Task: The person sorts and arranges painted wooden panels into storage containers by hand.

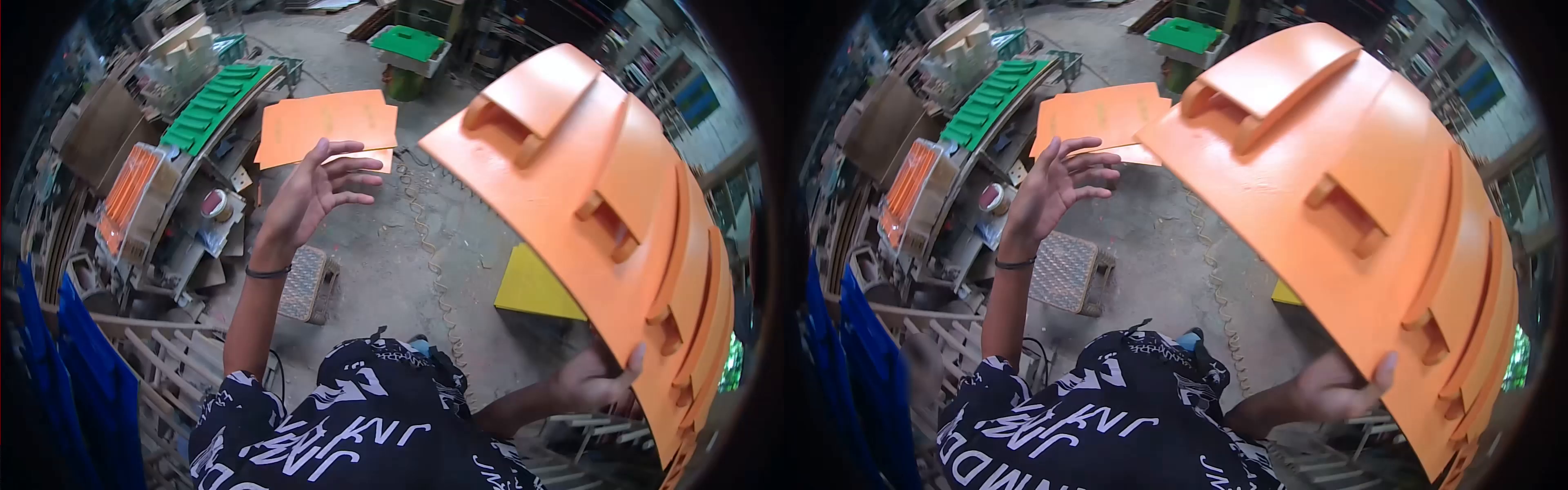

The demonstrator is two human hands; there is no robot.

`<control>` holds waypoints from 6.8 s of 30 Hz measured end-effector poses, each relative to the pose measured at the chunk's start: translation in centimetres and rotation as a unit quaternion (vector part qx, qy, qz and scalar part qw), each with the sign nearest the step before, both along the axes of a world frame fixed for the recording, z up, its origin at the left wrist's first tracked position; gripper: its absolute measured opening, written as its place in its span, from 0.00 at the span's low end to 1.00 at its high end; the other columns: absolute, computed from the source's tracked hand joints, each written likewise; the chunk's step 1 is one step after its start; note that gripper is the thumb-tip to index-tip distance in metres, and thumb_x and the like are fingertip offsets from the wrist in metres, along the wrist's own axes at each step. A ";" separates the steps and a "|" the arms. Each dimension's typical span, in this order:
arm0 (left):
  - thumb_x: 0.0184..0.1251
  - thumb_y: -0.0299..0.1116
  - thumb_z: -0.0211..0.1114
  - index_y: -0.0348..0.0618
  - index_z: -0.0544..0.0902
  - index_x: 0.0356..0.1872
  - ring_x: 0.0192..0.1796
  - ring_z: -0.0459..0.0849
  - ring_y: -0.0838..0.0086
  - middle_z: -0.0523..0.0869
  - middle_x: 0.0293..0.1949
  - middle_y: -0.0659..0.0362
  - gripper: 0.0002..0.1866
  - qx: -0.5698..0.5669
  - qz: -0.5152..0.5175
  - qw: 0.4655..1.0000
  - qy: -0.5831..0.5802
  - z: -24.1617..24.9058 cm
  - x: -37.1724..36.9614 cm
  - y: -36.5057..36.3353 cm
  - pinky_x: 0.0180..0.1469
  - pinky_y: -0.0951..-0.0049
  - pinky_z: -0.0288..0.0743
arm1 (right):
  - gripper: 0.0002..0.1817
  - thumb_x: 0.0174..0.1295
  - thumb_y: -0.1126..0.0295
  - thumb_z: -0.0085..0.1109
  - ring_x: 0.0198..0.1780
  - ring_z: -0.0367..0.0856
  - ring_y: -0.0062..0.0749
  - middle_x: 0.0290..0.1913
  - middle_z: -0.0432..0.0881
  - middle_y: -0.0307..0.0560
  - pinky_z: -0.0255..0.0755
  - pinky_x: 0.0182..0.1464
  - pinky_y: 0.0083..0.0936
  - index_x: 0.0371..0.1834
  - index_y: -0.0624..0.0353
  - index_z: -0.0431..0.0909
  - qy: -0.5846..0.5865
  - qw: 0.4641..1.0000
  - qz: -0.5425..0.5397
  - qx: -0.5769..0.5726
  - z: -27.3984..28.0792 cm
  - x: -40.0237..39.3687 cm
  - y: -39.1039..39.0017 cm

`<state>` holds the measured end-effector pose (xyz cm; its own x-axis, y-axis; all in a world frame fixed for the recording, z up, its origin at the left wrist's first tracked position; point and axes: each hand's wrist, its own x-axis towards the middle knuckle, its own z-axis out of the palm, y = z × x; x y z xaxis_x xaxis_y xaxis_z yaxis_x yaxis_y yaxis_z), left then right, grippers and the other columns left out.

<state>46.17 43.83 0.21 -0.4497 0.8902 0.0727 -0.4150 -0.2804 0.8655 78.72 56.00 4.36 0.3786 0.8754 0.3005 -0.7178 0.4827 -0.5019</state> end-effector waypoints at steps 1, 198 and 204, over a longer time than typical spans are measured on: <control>0.70 0.50 0.38 0.34 0.66 0.53 0.49 0.78 0.60 0.76 0.48 0.43 0.27 -0.001 0.014 1.000 -0.001 -0.1 -0.3 0.0 0.49 0.62 0.74 | 0.24 0.58 0.71 0.48 0.57 0.67 0.40 0.56 0.68 0.60 0.56 0.63 0.34 0.55 0.77 0.61 0.004 0.999 0.043 -0.030 -0.8 -1.0 0.4; 0.39 0.29 0.60 0.39 0.81 0.37 0.64 0.52 0.45 0.56 0.62 0.42 0.18 -0.454 0.558 0.636 0.278 -17.0 -55.4 -42.8 0.64 0.54 0.49 | 0.41 0.41 0.73 0.68 0.50 0.73 0.29 0.49 0.72 0.48 0.66 0.54 0.25 0.61 0.60 0.57 -0.331 0.242 0.654 0.636 -4.0 -110.1 -50.9; 0.40 0.31 0.60 0.32 0.80 0.39 0.66 0.53 0.48 0.59 0.61 0.39 0.21 -0.507 0.514 0.639 0.266 -18.8 -55.9 -42.3 0.67 0.52 0.42 | 0.41 0.40 0.71 0.69 0.47 0.72 0.29 0.45 0.73 0.48 0.66 0.53 0.25 0.60 0.60 0.58 -0.343 0.195 0.590 0.704 -5.0 -109.7 -51.9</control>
